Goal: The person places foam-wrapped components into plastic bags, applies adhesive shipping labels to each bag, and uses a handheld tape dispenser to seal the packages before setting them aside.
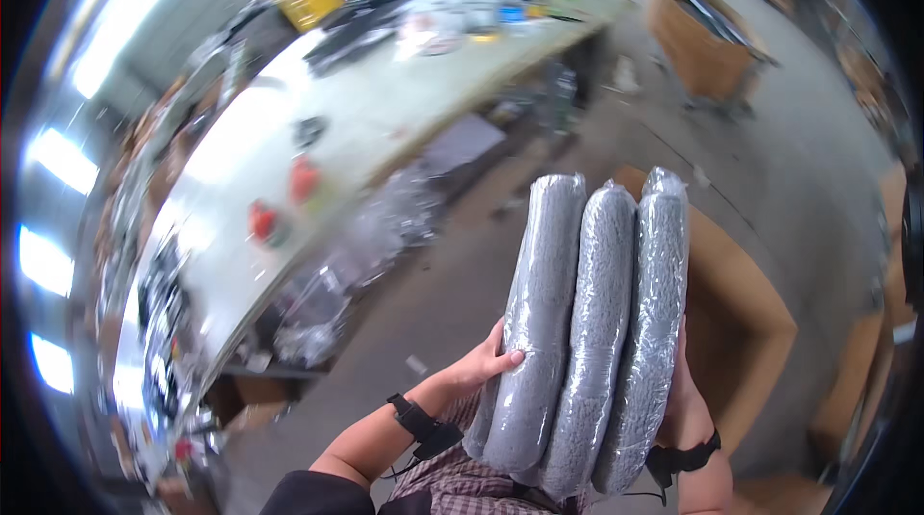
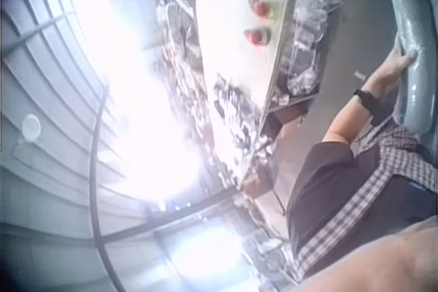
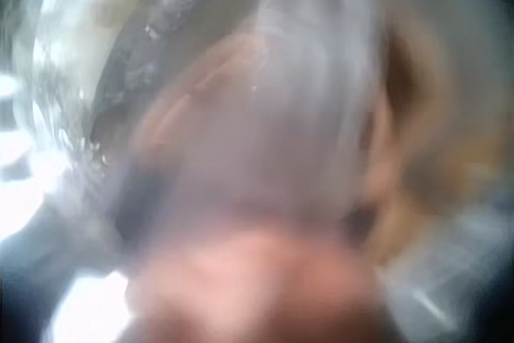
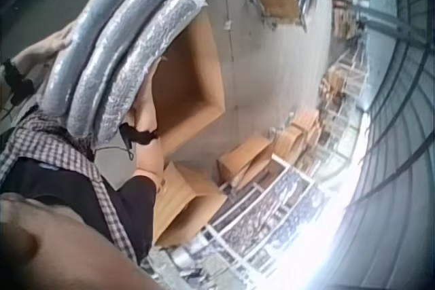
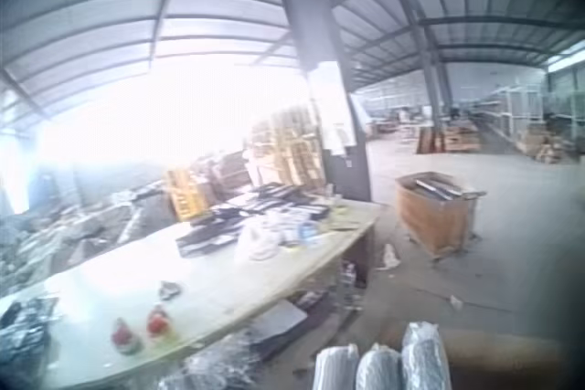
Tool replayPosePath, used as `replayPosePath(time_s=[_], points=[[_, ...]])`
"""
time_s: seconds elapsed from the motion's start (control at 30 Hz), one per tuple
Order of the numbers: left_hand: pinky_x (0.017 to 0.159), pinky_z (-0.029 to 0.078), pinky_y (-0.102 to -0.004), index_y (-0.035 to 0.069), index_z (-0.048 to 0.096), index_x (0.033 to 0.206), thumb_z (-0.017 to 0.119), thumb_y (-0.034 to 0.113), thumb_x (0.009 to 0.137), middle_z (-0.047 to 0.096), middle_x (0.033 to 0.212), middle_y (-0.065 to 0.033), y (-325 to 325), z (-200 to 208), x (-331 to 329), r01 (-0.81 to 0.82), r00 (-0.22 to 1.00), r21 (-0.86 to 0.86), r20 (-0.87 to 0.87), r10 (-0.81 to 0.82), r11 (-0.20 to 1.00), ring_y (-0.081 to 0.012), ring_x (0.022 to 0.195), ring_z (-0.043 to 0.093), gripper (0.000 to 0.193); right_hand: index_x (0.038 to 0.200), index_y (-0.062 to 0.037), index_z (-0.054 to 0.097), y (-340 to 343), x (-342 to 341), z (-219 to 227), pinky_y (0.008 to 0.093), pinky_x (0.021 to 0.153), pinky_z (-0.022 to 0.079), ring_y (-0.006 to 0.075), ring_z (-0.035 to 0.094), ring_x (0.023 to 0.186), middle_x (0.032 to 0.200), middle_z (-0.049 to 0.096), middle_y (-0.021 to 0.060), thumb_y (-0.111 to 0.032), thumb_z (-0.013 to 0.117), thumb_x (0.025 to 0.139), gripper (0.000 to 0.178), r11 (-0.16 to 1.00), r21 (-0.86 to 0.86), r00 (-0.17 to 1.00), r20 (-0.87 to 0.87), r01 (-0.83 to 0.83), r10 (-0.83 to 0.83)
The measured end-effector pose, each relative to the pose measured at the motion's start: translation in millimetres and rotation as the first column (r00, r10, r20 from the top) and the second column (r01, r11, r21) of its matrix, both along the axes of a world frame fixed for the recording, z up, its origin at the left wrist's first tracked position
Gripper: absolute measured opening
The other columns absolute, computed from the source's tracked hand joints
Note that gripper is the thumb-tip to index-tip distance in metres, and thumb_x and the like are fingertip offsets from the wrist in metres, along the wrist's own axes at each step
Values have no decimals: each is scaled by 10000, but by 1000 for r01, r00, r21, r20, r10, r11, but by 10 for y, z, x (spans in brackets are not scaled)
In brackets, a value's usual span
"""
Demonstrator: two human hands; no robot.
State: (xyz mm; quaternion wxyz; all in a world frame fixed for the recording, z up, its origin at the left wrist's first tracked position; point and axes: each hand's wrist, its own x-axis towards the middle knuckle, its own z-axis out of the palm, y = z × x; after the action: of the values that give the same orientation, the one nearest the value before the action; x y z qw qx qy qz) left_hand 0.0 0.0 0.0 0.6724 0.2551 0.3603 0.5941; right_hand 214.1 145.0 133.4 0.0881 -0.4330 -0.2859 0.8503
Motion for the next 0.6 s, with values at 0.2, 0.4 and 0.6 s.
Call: replayPosePath(time_s=[0.2,0.4,0.6], points=[[1033,255,-361,-2,84,1393,683,561,690,291,1359,-177,-544,-135,-104,-416,907,-98,25,420,904,-256,1256,295,1082,1318,-94,408,259,-825,-206,359,920,427,219,500,1093,1260,490,101,-696,280,831,785,936,145,944,124,-322,305],[1024,265,-352,-5,116,1388,693,537,690,321,1338,-159,-2213,59,-1600,-700,714,-83,-78,695,710,-239,1244,310,1056,1337,-99,383,-1002,-3007,-484,347,903,451,194,531,1071,1259,499,83,-665,279,854,752,814,1,809,-109,-580,577],[1026,269,-349,-3,105,1397,655,455,755,293,1365,-185,-3489,541,-3382,-828,550,-138,-391,738,544,-258,1249,308,962,1305,-79,416,-2090,-5201,-253,319,860,464,170,552,1012,1174,549,67,-633,339,862,714,746,15,729,-202,-665,654]])
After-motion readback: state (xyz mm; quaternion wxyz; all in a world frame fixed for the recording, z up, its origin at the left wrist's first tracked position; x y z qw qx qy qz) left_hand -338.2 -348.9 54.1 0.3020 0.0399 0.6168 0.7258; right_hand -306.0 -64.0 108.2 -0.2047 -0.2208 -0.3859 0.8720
